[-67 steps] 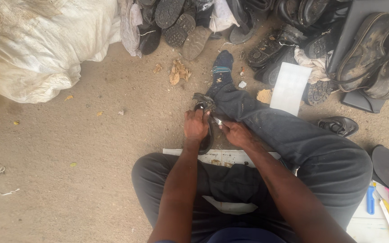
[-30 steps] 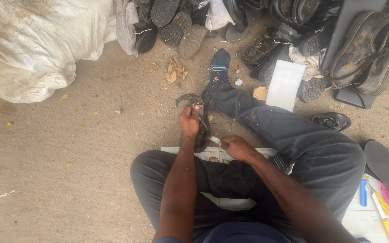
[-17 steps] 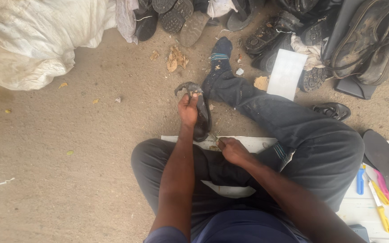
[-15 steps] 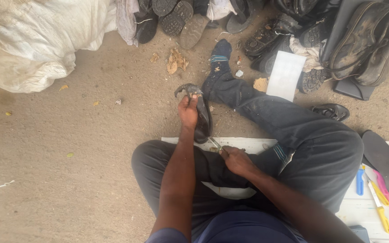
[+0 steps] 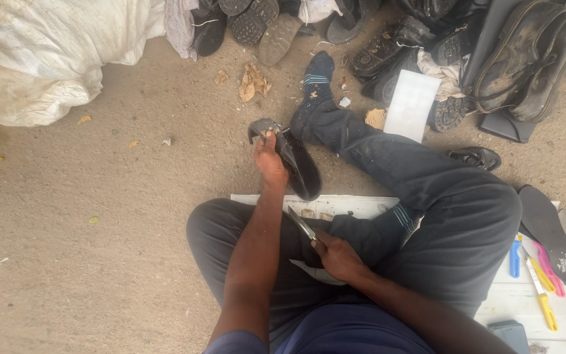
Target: The person sits on the ground and uses a knife to cut and scrape the sole of a black shoe. They hold the shoe with one hand and manipulate the blade with the other to remove material from the bottom of the footwear.
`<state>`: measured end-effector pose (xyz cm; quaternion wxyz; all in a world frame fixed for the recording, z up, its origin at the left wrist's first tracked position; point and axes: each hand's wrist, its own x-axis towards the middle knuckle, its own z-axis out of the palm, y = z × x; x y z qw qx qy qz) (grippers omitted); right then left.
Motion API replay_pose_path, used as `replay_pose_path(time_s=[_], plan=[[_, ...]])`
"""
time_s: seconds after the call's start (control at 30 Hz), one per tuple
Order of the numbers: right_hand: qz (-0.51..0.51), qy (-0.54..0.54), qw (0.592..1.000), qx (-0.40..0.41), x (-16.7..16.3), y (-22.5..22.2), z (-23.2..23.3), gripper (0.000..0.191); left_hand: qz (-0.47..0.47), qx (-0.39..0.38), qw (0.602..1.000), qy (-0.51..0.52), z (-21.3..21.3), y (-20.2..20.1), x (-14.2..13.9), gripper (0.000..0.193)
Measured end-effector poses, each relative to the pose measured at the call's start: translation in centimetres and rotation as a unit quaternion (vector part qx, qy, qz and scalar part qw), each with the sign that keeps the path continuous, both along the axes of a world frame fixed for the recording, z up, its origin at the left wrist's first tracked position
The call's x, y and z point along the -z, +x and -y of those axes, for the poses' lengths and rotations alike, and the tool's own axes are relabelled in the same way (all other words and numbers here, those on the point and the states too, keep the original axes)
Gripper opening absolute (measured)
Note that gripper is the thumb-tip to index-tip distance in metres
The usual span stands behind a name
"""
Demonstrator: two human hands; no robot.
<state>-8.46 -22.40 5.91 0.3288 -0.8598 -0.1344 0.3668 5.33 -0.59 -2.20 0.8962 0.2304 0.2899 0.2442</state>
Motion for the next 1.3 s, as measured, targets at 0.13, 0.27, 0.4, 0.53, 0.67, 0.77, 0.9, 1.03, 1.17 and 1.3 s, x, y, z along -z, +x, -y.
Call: replay_pose_path(time_s=[0.13, 0.27, 0.4, 0.53, 0.67, 0.77, 0.9, 1.03, 1.17, 1.3], plan=[[-0.004, -0.001, 1.0, -0.009, -0.8, -0.3, -0.2, 0.035, -0.018, -0.003, 1.0, 0.025, 0.7, -0.4, -1.1, 0.019], [0.0, -0.081, 0.995, -0.062, -2.9, -0.4, 1.1, 0.037, -0.186, 0.092, 0.928, 0.31, 0.1, -1.5, -2.7, 0.037], [0.004, -0.113, 0.99, -0.079, -5.2, 1.2, 5.9, 0.039, -0.361, 0.129, 0.655, 0.652, -0.1, -4.5, -4.0, 0.08], [0.042, -0.109, 0.993, -0.034, -5.6, 4.9, 7.7, 0.041, -0.334, 0.19, 0.88, 0.28, 1.2, -8.1, -3.8, 0.053], [0.072, -0.147, 0.985, -0.045, -3.4, 7.6, 3.7, 0.038, -0.306, 0.122, 0.82, 0.469, 2.4, -7.2, -2.0, 0.025], [0.083, -0.18, 0.977, -0.076, -1.7, 7.9, 1.5, 0.04, -0.266, 0.115, 0.847, 0.446, 1.8, -4.8, -0.6, 0.028], [0.101, -0.182, 0.976, -0.065, -0.7, 7.2, 1.5, 0.042, -0.333, 0.049, 0.786, 0.519, -0.1, -3.6, -0.4, 0.039], [0.131, -0.129, 0.982, -0.043, -0.6, 6.2, 2.1, 0.041, -0.395, -0.025, 0.709, 0.583, -0.5, -4.6, -2.0, 0.042], [0.237, -0.073, 0.969, -0.015, -1.3, 8.2, 1.7, 0.047, -0.313, 0.081, 0.638, 0.698, 0.4, -4.3, -4.1, 0.046], [0.292, -0.059, 0.95, -0.095, -1.3, 13.9, -0.8, 0.047, -0.384, 0.228, 0.652, 0.613, 0.1, -2.8, -5.1, 0.052]])
